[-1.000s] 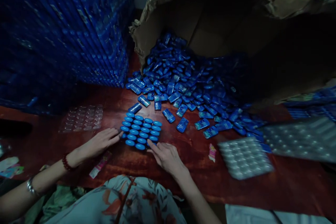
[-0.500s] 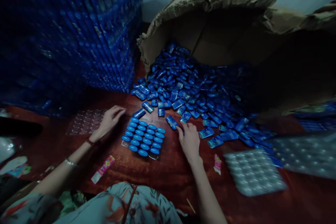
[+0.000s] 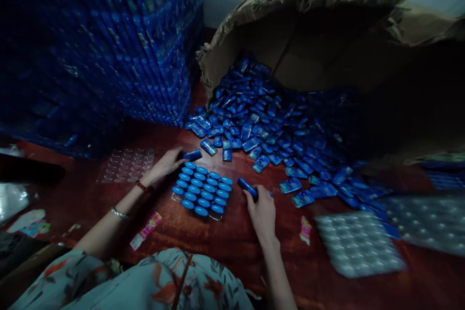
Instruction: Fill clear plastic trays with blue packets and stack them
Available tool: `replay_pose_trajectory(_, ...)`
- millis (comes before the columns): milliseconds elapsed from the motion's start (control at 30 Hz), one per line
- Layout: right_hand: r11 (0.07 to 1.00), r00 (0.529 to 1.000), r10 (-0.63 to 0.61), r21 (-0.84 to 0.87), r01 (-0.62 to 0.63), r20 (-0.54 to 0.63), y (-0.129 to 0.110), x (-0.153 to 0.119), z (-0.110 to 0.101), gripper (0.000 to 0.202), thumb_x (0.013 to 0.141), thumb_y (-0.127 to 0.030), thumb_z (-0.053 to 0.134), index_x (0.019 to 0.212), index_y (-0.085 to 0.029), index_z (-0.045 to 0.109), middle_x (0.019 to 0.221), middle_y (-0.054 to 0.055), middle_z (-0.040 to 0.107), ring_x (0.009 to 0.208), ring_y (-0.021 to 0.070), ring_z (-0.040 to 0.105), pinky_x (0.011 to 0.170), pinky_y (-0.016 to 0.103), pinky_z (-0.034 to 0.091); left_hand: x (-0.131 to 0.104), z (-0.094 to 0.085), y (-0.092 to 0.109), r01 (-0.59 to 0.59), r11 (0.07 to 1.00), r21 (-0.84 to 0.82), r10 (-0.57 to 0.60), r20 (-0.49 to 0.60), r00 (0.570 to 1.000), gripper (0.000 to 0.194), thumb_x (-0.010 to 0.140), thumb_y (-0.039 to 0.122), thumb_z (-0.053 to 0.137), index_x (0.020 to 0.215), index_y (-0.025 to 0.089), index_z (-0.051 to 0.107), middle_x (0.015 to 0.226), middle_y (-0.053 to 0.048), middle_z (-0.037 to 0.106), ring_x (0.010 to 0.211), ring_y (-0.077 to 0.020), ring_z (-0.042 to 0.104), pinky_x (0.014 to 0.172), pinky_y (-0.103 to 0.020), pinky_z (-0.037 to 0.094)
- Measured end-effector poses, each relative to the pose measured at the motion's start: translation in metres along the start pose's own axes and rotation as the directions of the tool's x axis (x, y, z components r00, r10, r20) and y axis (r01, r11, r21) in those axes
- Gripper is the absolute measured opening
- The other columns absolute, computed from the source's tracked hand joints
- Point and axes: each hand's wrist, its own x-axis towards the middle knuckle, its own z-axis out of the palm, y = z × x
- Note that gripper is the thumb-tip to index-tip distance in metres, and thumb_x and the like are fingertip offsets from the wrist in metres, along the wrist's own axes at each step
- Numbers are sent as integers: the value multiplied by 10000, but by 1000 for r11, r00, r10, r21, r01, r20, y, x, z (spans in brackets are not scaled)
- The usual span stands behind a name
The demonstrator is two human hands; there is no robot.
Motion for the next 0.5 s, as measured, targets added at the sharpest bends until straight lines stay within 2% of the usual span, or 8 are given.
replay_pose_trajectory(67,993,999,41,112,-43,21,2,-18,-9,462,831,-598,411,901,-176,585,790,80,652,677,201,592,647,306,444,-16,1,-6,82,989,-120,-92,-81,992,236,842,363,498,901,139,546,799,-47,609,713,-172,559,648,-268,422)
replay_pose_trajectory(133,980,997,62,188,-70,46,3,-37,-17,443,828,-578,437,931,-181,604,832,81,667,688,194,609,658,300,465,-38,4,-14,157,943,-295,-214,-174,961,290,826,405,512,954,146,543,803,-32,609,716,-164,563,653,-263,431)
replay_pose_trajectory(233,943,984,135,289,-163,115,4,-65,-26,413,819,-518,497,1051,-191,598,883,71,675,726,187,629,675,294,490,-83,11,-22,164,832,-529,-345,-265,900,452,804,447,536,1148,157,502,971,-57,622,800,-161,582,703,-260,454)
replay_pose_trajectory(300,876,958,204,399,-270,201,2,-80,-28,442,796,-483,554,1132,-196,565,839,46,671,677,168,630,650,281,502,-116,17,-22,171,739,-651,-409,-233,882,502,801,473,537,1191,158,515,1061,-76,616,793,-156,590,707,-259,469)
replay_pose_trajectory(400,724,912,262,560,-402,317,-7,-92,-27,473,766,-479,597,1126,-172,579,639,-6,621,503,125,564,522,243,476,-158,27,-11,255,574,-778,-485,-71,872,536,787,518,541,1161,135,577,1044,-93,642,685,-146,599,651,-264,495)
replay_pose_trajectory(433,677,896,270,593,-437,353,-12,-93,-27,463,761,-489,599,1085,-157,603,571,-19,592,455,114,530,478,232,452,-168,30,-6,272,541,-796,-495,-40,868,547,772,521,561,1154,130,587,1028,-95,652,685,-152,606,650,-269,504)
replay_pose_trajectory(500,595,861,259,630,-500,439,-21,-92,-26,446,752,-508,601,998,-138,635,495,-25,562,418,105,497,442,223,425,-181,37,4,267,543,-796,-490,-42,871,549,725,503,626,1127,130,611,973,-85,671,729,-171,622,682,-281,518)
